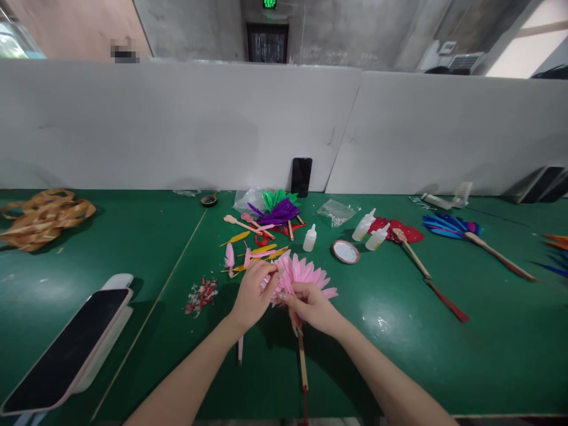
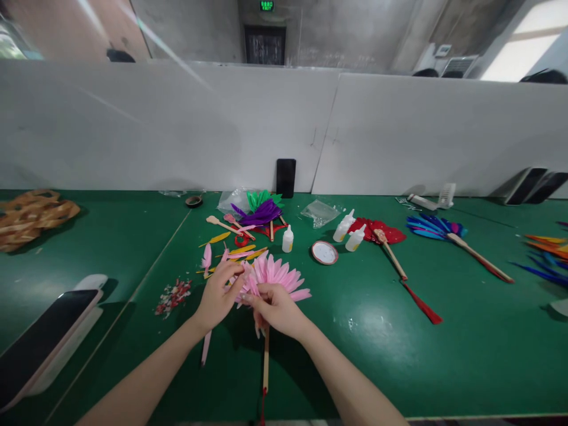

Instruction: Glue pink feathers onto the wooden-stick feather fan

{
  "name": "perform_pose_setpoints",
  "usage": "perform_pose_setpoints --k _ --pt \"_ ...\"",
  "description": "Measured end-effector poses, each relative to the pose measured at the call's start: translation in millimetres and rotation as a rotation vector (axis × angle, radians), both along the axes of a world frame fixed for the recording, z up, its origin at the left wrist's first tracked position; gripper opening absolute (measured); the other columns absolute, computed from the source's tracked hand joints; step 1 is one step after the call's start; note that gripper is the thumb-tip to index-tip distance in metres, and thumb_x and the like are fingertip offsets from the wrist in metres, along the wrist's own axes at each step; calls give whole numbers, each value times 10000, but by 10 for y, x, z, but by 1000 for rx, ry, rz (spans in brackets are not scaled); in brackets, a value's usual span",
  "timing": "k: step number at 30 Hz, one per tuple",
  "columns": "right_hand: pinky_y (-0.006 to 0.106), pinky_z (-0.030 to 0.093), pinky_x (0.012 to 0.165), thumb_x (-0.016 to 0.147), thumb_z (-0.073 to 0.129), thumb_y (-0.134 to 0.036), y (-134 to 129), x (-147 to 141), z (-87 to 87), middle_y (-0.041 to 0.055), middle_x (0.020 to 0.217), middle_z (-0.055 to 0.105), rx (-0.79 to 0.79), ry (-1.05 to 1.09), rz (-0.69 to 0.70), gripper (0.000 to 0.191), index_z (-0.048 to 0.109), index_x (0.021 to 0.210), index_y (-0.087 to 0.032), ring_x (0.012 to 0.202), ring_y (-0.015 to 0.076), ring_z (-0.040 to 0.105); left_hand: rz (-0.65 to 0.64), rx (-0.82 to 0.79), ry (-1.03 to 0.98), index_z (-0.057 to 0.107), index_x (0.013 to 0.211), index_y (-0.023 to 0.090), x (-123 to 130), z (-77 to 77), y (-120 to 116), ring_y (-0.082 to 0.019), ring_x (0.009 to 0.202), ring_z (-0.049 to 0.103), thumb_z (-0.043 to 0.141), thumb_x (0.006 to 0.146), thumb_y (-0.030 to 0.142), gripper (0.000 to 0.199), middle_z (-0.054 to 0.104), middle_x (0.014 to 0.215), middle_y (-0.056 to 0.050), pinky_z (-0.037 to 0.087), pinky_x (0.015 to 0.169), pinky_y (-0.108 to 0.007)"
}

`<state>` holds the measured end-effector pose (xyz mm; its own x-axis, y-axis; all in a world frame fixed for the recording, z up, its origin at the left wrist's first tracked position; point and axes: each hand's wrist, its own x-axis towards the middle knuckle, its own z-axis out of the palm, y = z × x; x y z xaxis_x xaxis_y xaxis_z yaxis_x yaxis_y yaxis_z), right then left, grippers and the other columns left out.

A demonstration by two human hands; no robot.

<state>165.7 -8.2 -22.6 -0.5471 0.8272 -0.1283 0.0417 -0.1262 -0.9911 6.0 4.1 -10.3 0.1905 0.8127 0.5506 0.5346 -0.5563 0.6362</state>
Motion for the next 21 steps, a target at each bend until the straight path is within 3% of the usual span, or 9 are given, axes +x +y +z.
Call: perform_pose_setpoints --k 5,12,21 --pt "169 340 333 796 551 -574 -34 -10 0 -53 408 507 3 -15 22 429 491 673 -168 325 73 450 22 113 90 570 868 185 -19 -65 -2 -173 798 528 434 899 185 139 600 795 -34 444 734 -314" --pt "167 330 329 788 558 -585 -32 -2 8 -50 406 506 -24 -20 65 448 538 694 -147 322 71 441 -23 106 51 564 891 187 -12 -80 -12 -166 807 534 450 899 187 114 602 818 -32 446 734 -303" --pt "166 291 324 803 547 -575 -33 -22 1 -59 389 508 -46 52 114 440 548 736 -140 293 68 430 59 179 85 550 867 190 19 -143 -42 -168 765 535 420 895 168 134 593 790 -31 450 683 -302"
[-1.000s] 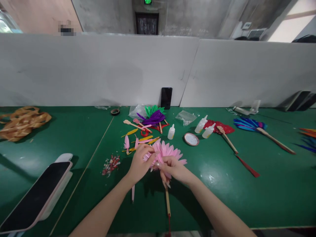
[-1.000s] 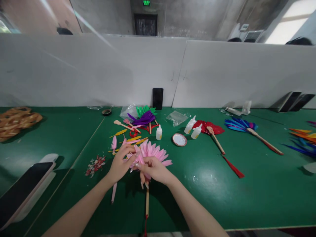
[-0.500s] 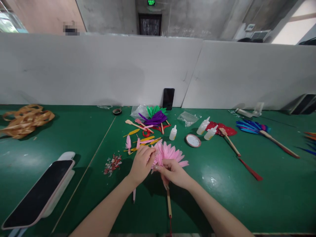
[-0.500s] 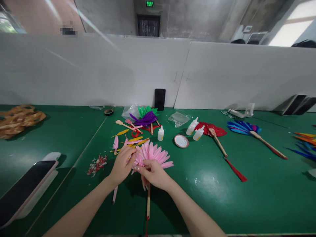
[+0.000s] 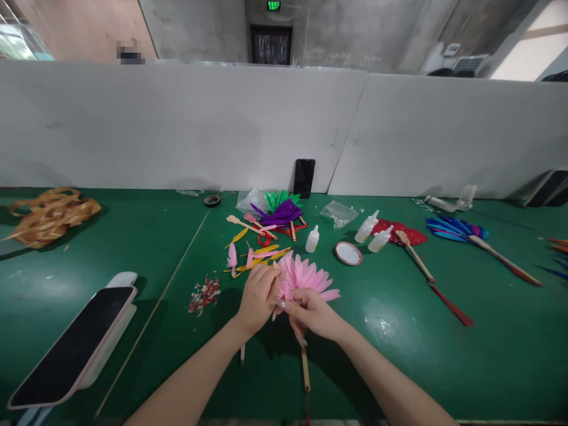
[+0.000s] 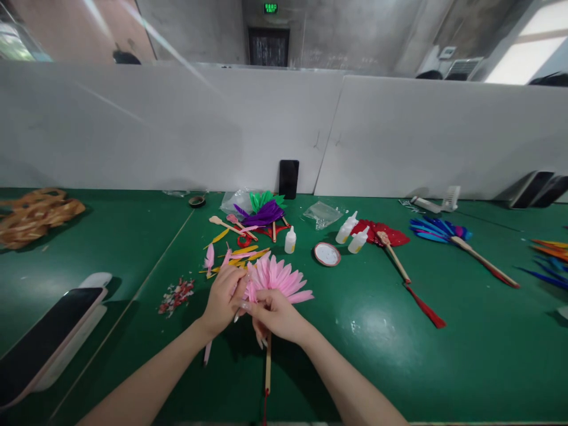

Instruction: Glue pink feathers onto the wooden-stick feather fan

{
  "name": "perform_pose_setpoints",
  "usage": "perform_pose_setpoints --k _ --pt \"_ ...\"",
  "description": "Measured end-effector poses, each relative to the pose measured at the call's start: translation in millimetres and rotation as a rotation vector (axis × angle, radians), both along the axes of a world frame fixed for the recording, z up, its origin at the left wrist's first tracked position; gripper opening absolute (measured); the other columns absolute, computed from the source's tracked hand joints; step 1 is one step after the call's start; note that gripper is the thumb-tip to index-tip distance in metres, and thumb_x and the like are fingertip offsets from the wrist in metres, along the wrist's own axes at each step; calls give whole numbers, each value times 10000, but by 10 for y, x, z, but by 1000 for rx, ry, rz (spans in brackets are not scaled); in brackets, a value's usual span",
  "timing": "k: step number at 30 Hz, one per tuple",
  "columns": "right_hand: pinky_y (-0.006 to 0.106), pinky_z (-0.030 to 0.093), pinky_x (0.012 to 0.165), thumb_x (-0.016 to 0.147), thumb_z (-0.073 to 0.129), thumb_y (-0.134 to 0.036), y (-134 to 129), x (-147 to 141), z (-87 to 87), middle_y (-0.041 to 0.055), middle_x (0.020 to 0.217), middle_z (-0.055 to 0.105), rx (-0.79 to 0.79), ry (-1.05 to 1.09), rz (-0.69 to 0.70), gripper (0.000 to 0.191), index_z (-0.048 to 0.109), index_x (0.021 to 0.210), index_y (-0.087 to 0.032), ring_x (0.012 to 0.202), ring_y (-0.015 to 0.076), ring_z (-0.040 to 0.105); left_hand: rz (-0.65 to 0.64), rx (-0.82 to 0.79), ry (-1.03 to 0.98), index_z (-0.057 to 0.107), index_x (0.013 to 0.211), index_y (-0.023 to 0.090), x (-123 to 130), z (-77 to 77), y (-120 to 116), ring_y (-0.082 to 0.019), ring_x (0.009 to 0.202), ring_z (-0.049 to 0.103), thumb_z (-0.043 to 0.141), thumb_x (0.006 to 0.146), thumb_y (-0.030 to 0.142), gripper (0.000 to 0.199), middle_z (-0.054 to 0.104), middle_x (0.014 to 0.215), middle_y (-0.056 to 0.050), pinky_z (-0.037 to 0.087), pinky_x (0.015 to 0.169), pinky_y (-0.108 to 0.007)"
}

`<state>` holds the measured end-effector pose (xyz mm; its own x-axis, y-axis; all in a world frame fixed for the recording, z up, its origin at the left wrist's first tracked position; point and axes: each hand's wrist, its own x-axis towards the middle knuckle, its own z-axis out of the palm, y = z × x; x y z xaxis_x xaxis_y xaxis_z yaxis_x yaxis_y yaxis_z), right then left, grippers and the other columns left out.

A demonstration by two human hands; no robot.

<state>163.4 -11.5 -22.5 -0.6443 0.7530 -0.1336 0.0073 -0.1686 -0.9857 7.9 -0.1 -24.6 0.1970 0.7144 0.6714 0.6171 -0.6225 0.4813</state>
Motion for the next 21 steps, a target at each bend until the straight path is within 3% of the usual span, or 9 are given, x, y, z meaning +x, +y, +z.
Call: perform_pose_setpoints --k 8,21 --pt "158 268 320 821 531 -563 -24 -2 29 -69 369 503 -28 57 36 439 565 771 -128 274 61 426 51 112 108 497 782 186 -15 30 6 -167 703 468 435 874 150 116 526 702 -23 411 654 -284" --pt "132 242 264 840 546 -515 -56 -41 27 -74 344 507 -145 239 21 395 575 791 -124 225 48 390 243 391 369 530 728 181 -46 121 30 -194 674 446 450 843 131 149 505 646 -39 364 661 -314"
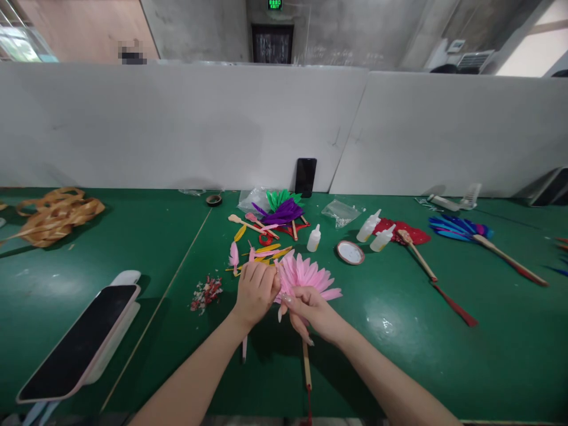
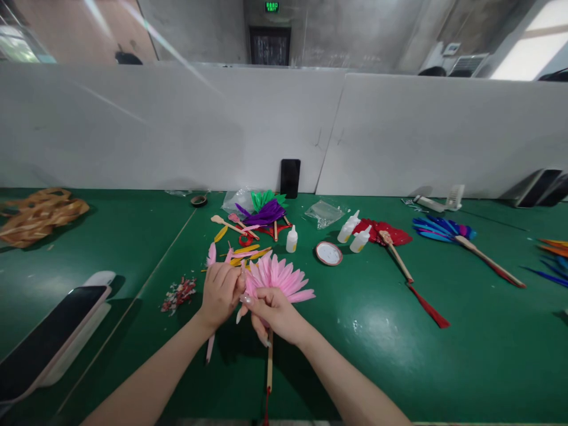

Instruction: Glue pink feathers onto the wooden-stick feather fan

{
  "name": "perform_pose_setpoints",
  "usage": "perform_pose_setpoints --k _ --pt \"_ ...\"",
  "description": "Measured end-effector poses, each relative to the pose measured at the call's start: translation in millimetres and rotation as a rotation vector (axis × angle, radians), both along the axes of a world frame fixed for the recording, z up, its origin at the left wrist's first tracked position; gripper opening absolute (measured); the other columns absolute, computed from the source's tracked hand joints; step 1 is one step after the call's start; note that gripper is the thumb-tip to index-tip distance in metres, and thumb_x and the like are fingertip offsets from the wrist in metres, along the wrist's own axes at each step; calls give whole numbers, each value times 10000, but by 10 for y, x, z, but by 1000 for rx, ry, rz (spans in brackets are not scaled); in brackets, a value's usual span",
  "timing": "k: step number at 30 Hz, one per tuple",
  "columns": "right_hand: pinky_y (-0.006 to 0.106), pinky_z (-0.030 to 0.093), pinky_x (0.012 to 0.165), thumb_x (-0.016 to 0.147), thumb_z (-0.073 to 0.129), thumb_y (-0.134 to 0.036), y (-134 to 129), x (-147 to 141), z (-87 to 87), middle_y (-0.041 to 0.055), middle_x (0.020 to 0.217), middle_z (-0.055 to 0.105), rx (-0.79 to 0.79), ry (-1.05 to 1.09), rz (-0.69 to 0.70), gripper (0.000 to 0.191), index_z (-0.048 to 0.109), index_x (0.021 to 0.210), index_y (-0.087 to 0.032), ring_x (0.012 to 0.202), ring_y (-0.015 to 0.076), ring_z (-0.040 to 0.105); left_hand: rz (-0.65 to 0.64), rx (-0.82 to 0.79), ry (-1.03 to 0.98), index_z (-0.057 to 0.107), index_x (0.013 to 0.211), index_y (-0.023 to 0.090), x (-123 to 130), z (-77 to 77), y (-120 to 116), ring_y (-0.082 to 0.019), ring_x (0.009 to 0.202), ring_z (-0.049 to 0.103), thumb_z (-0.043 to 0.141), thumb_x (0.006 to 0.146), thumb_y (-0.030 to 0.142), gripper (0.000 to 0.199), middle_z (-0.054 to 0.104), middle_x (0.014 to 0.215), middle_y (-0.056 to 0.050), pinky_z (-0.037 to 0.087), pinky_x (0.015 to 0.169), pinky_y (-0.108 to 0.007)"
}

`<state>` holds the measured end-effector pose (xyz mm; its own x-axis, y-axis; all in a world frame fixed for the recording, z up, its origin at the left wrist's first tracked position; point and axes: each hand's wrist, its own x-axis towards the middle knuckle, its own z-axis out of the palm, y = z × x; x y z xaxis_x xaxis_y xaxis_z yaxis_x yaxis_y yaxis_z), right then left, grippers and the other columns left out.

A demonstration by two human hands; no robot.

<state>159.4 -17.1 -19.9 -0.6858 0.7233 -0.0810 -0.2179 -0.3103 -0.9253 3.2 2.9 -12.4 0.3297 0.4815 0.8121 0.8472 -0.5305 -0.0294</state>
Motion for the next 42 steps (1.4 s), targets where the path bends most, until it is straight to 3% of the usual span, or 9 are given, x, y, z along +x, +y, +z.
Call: perform_pose_setpoints --k 16,42 --pt "127 259 257 870 538 -455 -7 11 87 -89 332 488 22 80 21 342 573 763 -132 211 41 361 81 176 50 536 717 163 4 130 -18 -183 664 463 443 852 128 167 540 613 -34 327 683 -331" --pt "133 305 299 858 561 -453 4 -34 112 -95 320 467 30 137 56 338 568 750 -133 215 39 368 118 311 41 507 698 171 -41 203 22 -187 649 446 510 809 133 117 530 575 -25 297 651 -345"
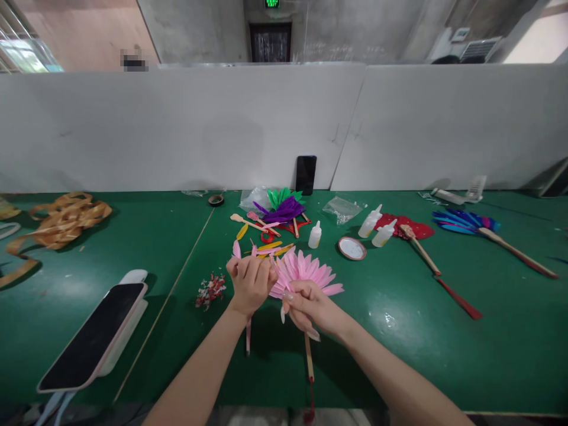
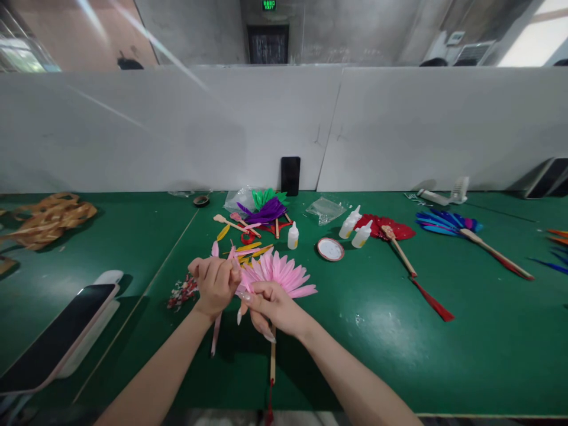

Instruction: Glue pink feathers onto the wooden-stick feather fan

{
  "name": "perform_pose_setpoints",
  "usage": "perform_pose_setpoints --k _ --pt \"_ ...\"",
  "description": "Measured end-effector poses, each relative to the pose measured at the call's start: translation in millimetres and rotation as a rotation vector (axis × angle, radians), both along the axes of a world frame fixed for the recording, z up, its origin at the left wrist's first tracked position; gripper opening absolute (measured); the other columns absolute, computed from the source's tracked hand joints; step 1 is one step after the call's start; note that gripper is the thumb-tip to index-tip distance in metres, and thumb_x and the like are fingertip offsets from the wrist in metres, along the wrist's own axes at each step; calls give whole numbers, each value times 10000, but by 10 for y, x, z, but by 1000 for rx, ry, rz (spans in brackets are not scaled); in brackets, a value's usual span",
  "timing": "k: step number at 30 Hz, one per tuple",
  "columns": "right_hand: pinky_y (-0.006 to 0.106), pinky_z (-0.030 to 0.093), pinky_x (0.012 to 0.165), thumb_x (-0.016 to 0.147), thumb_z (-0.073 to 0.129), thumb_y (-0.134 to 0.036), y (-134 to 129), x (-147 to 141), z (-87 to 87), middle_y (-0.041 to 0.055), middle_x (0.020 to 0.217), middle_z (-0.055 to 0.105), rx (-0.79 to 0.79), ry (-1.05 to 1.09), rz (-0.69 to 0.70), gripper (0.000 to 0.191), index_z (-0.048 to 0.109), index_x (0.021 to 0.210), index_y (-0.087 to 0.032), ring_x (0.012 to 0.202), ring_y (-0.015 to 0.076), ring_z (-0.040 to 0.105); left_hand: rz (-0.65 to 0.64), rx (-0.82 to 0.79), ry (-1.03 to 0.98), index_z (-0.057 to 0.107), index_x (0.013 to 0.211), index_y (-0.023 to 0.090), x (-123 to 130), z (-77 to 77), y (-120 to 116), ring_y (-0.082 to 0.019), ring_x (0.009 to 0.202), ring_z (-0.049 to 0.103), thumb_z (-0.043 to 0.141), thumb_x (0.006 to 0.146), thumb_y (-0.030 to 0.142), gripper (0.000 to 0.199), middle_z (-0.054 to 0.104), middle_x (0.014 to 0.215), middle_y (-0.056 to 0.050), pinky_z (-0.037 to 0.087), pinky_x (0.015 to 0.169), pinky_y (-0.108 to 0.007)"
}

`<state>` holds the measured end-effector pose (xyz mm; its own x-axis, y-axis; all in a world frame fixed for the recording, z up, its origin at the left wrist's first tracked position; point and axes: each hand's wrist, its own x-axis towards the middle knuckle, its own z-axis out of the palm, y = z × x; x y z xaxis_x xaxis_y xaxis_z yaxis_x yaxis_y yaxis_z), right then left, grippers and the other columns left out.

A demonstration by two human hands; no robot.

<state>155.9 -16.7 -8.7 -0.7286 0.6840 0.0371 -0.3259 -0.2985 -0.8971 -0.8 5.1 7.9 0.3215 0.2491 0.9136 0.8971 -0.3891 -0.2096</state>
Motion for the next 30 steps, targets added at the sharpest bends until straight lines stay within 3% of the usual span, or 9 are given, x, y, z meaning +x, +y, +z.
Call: perform_pose_setpoints --k 5,9,14,17,23,26,30 --pt "135 299 298 867 554 -430 -18 5 -1 -90 320 466 4 28 24 322 569 754 -129 217 43 366 -11 -14 -11 497 708 172 4 -25 4 -183 651 447 504 806 121 111 527 582 -22 309 663 -350" --pt "140 295 308 879 523 -455 -50 6 -29 -98 317 449 -1 -6 62 345 561 776 -128 220 42 347 -104 -68 -71 483 724 177 -17 -81 1 -183 676 467 482 811 106 112 534 624 -29 339 671 -344" --pt "180 382 374 777 427 -713 -39 11 -68 -13 468 585 92 -104 128 619 589 798 -117 354 80 495 -221 -185 -201 491 778 176 -52 -176 -14 -181 707 480 469 819 82 104 538 694 -44 392 691 -336" --pt "200 407 385 747 334 -784 -14 20 -82 19 535 629 29 -41 114 716 594 835 -122 389 101 540 -271 -233 -233 498 795 176 -39 -187 -33 -181 712 482 463 830 85 104 540 700 -42 399 696 -335" --pt "179 405 383 766 588 -591 -8 25 -122 18 529 633 -43 -66 -45 494 608 787 -98 385 90 546 -474 -380 -185 507 848 174 57 -179 -86 -184 718 486 364 895 171 150 551 732 -57 407 674 -317" --pt "171 406 386 776 634 -499 -15 16 -119 14 512 621 -63 -87 -85 417 627 714 -87 386 84 548 -507 -445 -180 515 843 178 79 -202 -95 -190 722 489 316 919 232 219 548 739 -59 405 678 -327" --pt "169 386 368 761 647 -504 -16 18 -76 -4 477 598 -67 -132 -132 414 631 699 -94 365 81 532 -528 -600 -297 527 849 179 77 -204 -97 -184 803 504 357 913 203 183 566 820 -62 419 732 -322"
